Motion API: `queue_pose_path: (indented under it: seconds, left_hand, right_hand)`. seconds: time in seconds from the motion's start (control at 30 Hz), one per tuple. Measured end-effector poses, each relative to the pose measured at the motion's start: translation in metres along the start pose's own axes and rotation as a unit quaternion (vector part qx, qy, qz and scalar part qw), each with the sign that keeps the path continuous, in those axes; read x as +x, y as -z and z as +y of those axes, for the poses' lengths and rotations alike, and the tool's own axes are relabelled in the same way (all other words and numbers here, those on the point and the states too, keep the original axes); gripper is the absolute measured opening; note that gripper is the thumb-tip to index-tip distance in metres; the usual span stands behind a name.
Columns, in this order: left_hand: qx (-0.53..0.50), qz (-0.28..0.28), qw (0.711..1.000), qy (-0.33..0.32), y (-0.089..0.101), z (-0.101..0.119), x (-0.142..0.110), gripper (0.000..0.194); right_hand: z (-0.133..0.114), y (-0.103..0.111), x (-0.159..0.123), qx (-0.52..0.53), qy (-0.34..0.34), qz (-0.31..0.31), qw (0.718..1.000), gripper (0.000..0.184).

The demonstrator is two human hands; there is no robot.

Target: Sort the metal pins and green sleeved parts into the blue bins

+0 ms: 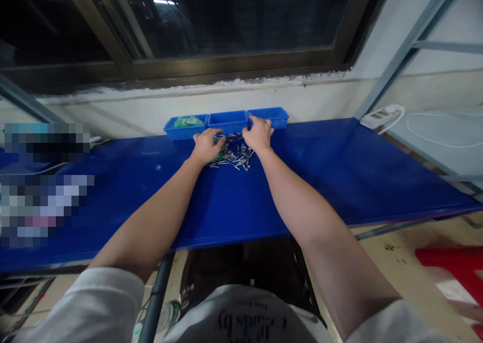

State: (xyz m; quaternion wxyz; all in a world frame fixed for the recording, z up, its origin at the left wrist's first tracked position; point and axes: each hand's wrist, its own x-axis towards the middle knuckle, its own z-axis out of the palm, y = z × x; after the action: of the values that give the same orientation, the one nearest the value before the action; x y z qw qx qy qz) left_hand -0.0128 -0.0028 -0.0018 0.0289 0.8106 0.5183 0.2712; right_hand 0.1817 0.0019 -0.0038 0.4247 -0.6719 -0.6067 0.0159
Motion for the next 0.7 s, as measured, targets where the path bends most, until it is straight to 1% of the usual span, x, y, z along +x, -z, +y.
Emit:
queue_pose_path:
  seconds: [0.13,0.27,0.37,0.53,0.63,0.7]
  left_hand:
    - [-0.007,-0.002,1.0,-0.001,0.0,-0.001,0.0,0.034]
    - [-0.009,-0.008,1.0,0.0,-0.001,-0.001,0.0,0.034]
    - [-0.009,-0.01,1.0,-0.004,-0.002,-0.002,0.0,0.034]
    - [-0.004,-0.018,1.0,-0.002,-0.004,-0.004,0.001,0.034]
    - [-0.001,-0.023,1.0,-0.002,-0.004,-0.004,0.001,0.034]
    - [0.0,-0.024,1.0,-0.006,-0.003,-0.003,0.0,0.034]
  right_hand:
    - [0.008,0.002,0.003,-0.037,-0.016,0.007,0.999,0.05]
    - [0.015,0.004,0.007,-0.043,-0.041,0.003,0.998,0.057]
    - [0.019,0.002,0.011,-0.037,-0.045,0.001,0.998,0.06]
    - [0.022,0.0,0.013,-0.045,-0.054,-0.031,0.997,0.071]
    - [0.018,0.002,0.011,-0.062,-0.045,-0.046,0.996,0.076]
    - [0.014,0.002,0.009,-0.067,-0.02,-0.044,0.997,0.071]
